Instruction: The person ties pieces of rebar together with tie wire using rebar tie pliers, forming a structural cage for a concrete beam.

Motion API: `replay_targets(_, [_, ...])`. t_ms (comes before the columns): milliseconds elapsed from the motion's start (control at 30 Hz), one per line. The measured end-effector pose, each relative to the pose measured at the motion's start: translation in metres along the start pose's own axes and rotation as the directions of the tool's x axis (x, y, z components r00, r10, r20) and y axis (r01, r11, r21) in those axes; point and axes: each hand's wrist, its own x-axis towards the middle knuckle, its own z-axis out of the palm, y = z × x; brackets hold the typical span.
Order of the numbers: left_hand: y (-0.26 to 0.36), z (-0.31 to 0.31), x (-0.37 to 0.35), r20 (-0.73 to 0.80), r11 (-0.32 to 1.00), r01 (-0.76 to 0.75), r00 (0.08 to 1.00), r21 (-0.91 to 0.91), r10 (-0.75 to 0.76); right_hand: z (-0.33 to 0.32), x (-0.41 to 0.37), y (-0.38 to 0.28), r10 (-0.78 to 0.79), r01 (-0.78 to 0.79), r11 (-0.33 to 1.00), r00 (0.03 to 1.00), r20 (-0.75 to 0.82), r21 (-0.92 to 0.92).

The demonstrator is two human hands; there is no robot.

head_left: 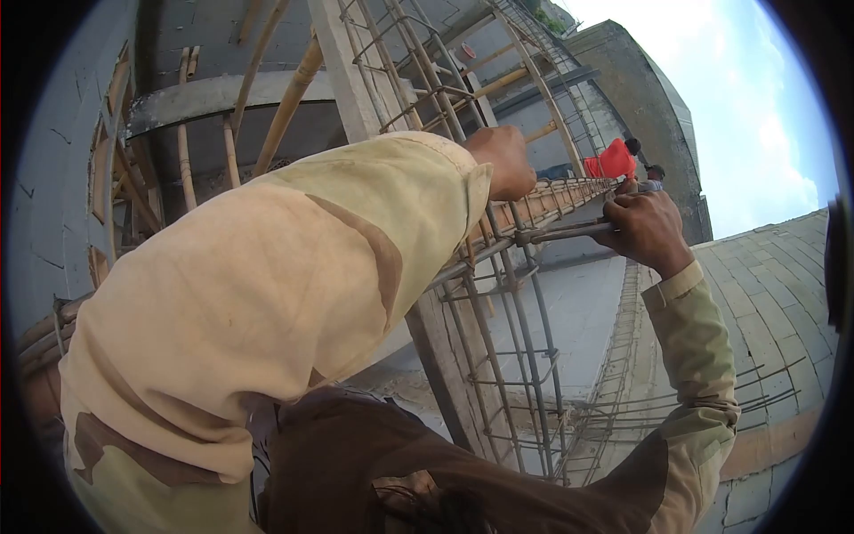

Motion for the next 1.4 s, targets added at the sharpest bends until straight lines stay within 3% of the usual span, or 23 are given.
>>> replay_targets(33, [0.000,-0.003,0.001,-0.003,1.000,-0.016,1.000,0.000,0.016,-0.005,-0.001,-0.003,0.007,-0.007,1.000,1.000,-0.016,-0.003])
replay_targets(100, [-0.003,-0.003,0.004,-0.025,0.999,-0.031,0.999,0.008,0.031,-0.021,-0.004,-0.008,0.064,-0.072,0.997,0.963,0.261,0.018])
replay_targets(133, [-0.005,0.000,0.005,-0.069,0.997,-0.081,0.994,0.013,0.081,-0.034,-0.003,-0.005,0.022,-0.111,0.975,0.908,0.418,0.192])
replay_targets(167, [-0.003,0.004,0.004,-0.096,0.991,-0.135,0.986,0.022,0.137,-0.050,0.002,-0.005,0.026,-0.118,0.974,0.906,0.422,0.193])
replay_targets(200, [0.002,0.002,0.001,-0.077,0.990,-0.142,0.987,0.024,0.144,-0.066,0.015,-0.006,0.016,-0.287,0.910,0.746,0.666,0.299])
replay_targets(233, [0.009,-0.006,-0.002,0.027,0.967,-0.194,0.979,-0.168,0.201,-0.073,0.027,-0.004,-0.054,-0.470,0.813,0.528,0.847,0.344])
replay_targets(267, [0.014,-0.011,-0.004,0.110,0.908,-0.218,0.956,-0.359,0.273,-0.068,0.035,0.006,-0.124,-0.438,0.811,0.518,0.846,0.387])
replay_targets(400, [0.021,-0.001,-0.003,0.308,0.831,-0.350,0.809,-0.432,0.501,-0.089,0.061,0.004,-0.038,-0.443,0.861,0.435,0.900,0.251])
replay_targets(467, [0.023,0.006,-0.011,0.367,0.831,-0.368,0.768,-0.417,0.525,-0.102,0.053,-0.002,-0.054,-0.231,0.920,0.726,0.686,0.317])
replay_targets(500, [0.028,0.009,-0.019,0.428,0.831,-0.387,0.723,-0.399,0.542,-0.101,0.047,-0.001,-0.052,-0.237,0.919,0.719,0.693,0.314])
replay_targets(567, [0.036,0.019,-0.019,0.404,0.860,-0.460,0.760,-0.221,0.510,-0.096,0.034,-0.002,-0.211,0.160,0.975,0.889,0.406,0.156])
replay_targets(633, [0.035,0.021,-0.014,0.472,0.912,-0.243,0.794,-0.332,0.383,-0.095,0.016,-0.010,-0.173,0.155,0.985,0.904,0.391,0.077])
replay_targets(667, [0.034,0.022,-0.013,0.483,0.911,-0.240,0.787,-0.335,0.384,-0.082,0.008,-0.002,-0.346,0.347,0.926,0.938,0.035,-0.147])
replay_targets(700, [0.032,0.024,-0.012,0.497,0.898,-0.224,0.770,-0.378,0.401,-0.075,0.002,-0.001,-0.546,0.414,0.809,0.791,-0.275,-0.417])
replay_targets(767, [0.030,0.022,-0.009,0.512,0.868,-0.193,0.741,-0.458,0.435,-0.064,-0.008,0.004,-0.560,0.402,0.780,0.791,-0.247,-0.480])
replay_targets(867, [0.030,0.024,-0.005,0.444,0.832,-0.190,0.772,-0.521,0.455,-0.058,-0.018,0.008,-0.472,0.443,0.858,0.880,-0.058,-0.262])
replay_targets(933, [0.035,0.018,-0.006,0.361,0.737,-0.086,0.830,-0.671,0.425,-0.074,-0.014,-0.001,-0.160,0.100,0.981,0.900,0.405,0.166])
replay_targets(967, [0.035,0.009,-0.008,0.332,0.667,-0.037,0.846,-0.744,0.418,-0.075,-0.013,-0.001,-0.159,0.094,0.980,0.896,0.415,0.174])
replay_targets(1033, [0.028,-0.001,0.000,0.333,0.611,0.015,0.849,-0.792,0.410,-0.073,-0.004,0.005,-0.130,-0.152,0.860,0.858,0.498,0.487])
replay_targets(1067, [0.027,-0.003,0.000,0.315,0.551,0.049,0.861,-0.833,0.399,-0.083,0.007,0.004,-0.053,-0.352,0.820,0.738,0.673,0.451])
replay_targets(1200, [0.026,-0.004,-0.004,0.269,0.653,-0.023,0.900,-0.757,0.342,-0.081,0.024,0.001,-0.001,-0.371,0.823,0.755,0.655,0.430])
replay_targets(1300, [0.022,-0.004,0.000,0.289,0.694,-0.015,0.903,-0.719,0.319,-0.097,0.031,-0.011,0.161,-0.557,0.768,0.645,0.747,0.316])
replay_targets(1400, [0.022,-0.002,0.001,0.265,0.731,-0.050,0.913,-0.680,0.310,-0.110,0.040,-0.017,0.144,-0.604,0.761,0.512,0.847,0.236])
